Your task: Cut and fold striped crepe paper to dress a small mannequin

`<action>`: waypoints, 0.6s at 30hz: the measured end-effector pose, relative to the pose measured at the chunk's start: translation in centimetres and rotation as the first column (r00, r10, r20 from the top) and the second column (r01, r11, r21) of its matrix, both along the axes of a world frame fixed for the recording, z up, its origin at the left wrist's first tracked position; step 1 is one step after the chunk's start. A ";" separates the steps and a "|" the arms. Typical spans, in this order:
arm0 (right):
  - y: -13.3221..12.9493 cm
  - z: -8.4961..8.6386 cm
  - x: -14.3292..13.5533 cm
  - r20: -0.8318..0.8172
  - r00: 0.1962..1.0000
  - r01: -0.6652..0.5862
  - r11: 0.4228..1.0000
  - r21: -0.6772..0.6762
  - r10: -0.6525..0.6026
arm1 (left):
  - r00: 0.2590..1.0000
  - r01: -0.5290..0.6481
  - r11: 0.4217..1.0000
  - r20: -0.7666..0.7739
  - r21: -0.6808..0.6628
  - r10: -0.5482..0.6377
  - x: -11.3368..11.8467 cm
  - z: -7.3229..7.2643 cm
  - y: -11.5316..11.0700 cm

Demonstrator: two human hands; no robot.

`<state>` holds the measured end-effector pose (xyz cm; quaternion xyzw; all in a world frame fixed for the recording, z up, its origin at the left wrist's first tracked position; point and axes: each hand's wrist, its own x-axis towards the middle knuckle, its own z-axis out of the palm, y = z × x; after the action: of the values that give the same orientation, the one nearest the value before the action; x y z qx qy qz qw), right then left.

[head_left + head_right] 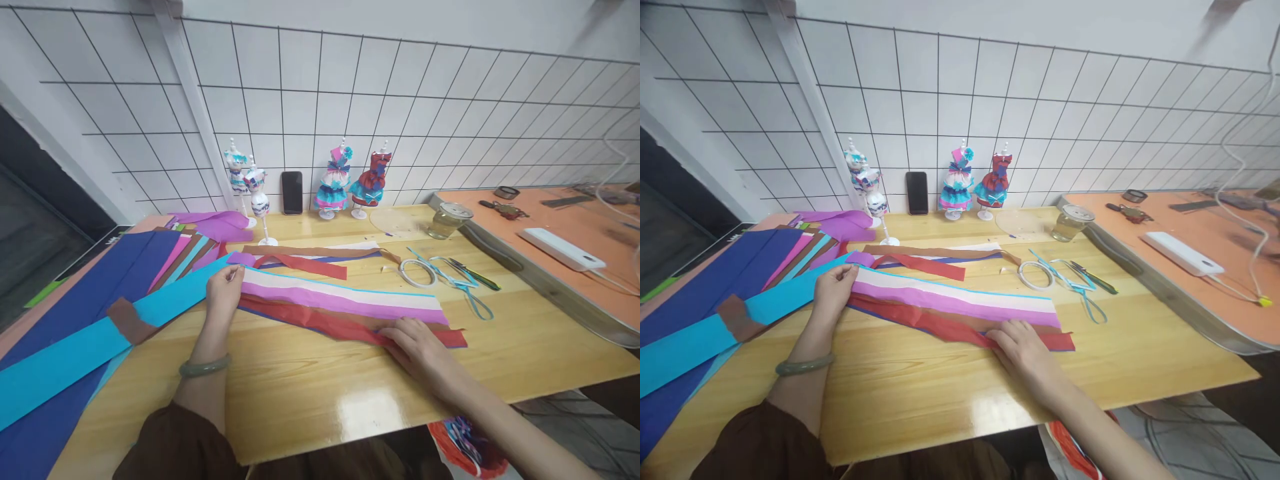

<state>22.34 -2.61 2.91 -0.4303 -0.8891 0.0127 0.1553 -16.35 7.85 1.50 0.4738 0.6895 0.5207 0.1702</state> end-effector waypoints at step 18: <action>-4.4 -0.8 2.0 0.040 0.998 -0.051 0.998 -0.026 0.052 | 0.932 -0.157 0.967 -0.353 -0.203 0.077 -1.6 0.6 -1.2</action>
<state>24.36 -7.04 2.14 -0.4093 -0.9027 0.0192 0.1312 -17.91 6.64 2.08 0.4922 0.7909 0.3571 0.0692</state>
